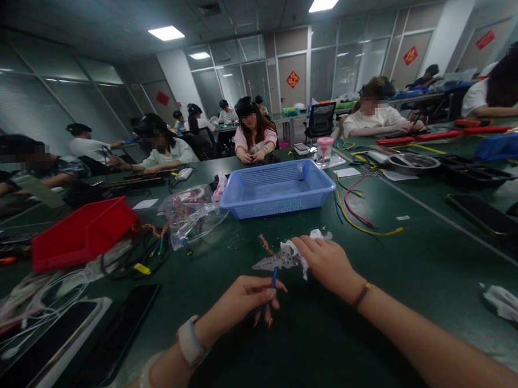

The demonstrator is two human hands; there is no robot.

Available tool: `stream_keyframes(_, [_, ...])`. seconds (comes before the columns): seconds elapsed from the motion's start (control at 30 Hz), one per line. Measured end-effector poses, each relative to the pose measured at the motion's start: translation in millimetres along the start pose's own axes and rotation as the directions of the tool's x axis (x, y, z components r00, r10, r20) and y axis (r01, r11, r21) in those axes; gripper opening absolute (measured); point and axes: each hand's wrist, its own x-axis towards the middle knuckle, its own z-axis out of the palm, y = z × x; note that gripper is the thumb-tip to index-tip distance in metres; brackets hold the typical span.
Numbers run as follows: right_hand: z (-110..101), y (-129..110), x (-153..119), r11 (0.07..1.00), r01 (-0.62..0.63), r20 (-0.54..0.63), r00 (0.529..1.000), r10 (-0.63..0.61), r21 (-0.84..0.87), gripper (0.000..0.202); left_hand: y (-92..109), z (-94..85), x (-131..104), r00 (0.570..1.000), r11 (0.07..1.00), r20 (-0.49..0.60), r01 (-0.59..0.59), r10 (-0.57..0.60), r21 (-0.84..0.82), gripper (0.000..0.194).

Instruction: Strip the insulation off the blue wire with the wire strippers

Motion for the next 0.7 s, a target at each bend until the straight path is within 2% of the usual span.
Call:
stream_keyframes(0.27, [1,-4,0,0.999,-0.026,0.021,0.999,0.025,0.033,0.053,-1,-1.5,0,1.000,0.999,0.014,-0.018,0.018,0.050,0.031])
stream_keyframes(0.47, [2,-9,0,0.998,-0.055,0.020,0.998,0.055,-0.009,0.051,0,0.7,1,1.000,1.000,-0.027,-0.007,0.007,-0.015,0.033])
stream_keyframes(0.7, [1,-19,2,0.998,-0.016,0.008,1.000,0.017,-0.054,0.038,3,6.0,-1,0.996,0.992,-0.090,-0.023,0.012,-0.125,0.034])
